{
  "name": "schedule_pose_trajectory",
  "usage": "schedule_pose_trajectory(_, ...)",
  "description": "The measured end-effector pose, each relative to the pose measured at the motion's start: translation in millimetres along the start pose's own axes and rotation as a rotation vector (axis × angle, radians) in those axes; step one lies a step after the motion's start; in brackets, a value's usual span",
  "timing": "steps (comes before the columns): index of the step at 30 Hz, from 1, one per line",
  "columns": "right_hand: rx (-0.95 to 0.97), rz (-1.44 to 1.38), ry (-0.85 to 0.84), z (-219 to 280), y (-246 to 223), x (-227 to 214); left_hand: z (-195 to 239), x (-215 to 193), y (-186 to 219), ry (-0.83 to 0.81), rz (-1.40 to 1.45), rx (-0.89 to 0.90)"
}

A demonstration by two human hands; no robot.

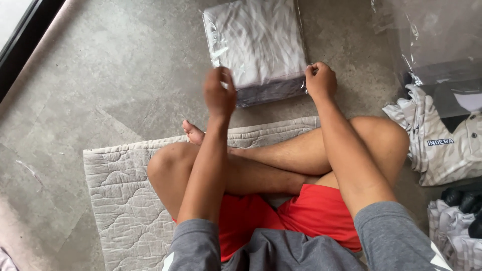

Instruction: Folding a white polo shirt and placing it into a clear plastic packaging bag

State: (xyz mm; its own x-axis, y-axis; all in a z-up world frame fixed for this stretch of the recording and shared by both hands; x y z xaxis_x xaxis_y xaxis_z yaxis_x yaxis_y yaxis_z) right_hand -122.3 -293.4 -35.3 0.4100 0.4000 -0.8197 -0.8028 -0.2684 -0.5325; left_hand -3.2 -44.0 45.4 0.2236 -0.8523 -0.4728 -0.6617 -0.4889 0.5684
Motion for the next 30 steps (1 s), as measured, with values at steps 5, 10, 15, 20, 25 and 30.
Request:
schedule_pose_trajectory(5,0.027,-0.022,-0.005,6,-2,-4,30,23,10,-0.905,-0.141,0.008)
schedule_pose_trajectory(10,-0.437,-0.149,0.328,30,-34,-30,46,36,-13,-0.901,-0.191,0.065)
schedule_pose_trajectory(15,-0.953,-0.014,0.222,57,-40,0,45,36,-12,-0.986,-0.223,0.075)
schedule_pose_trajectory(20,-0.573,0.494,-0.121,36,-18,30,38,19,-4,-0.922,-0.303,-0.032)
schedule_pose_trajectory(25,-0.378,0.362,-0.09,28,-11,17,46,20,-30,-0.828,-0.275,-0.159)
schedule_pose_trajectory(30,-0.176,0.309,-0.112,9,13,20,54,24,-38,-0.791,-0.236,-0.183)
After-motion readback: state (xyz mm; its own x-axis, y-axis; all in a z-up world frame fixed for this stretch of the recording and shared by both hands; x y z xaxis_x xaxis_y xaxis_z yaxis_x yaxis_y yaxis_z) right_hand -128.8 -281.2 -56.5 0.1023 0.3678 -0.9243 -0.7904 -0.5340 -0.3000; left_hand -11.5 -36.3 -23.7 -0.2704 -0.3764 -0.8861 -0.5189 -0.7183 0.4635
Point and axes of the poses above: each hand's wrist, its own z-axis away from the middle knuckle, its own x-axis out of the palm, y = z × x, the point moved 2 cm from there along -z, towards the middle knuckle, and after that the axes turned 9 degrees about x, right-handed, at the moved point
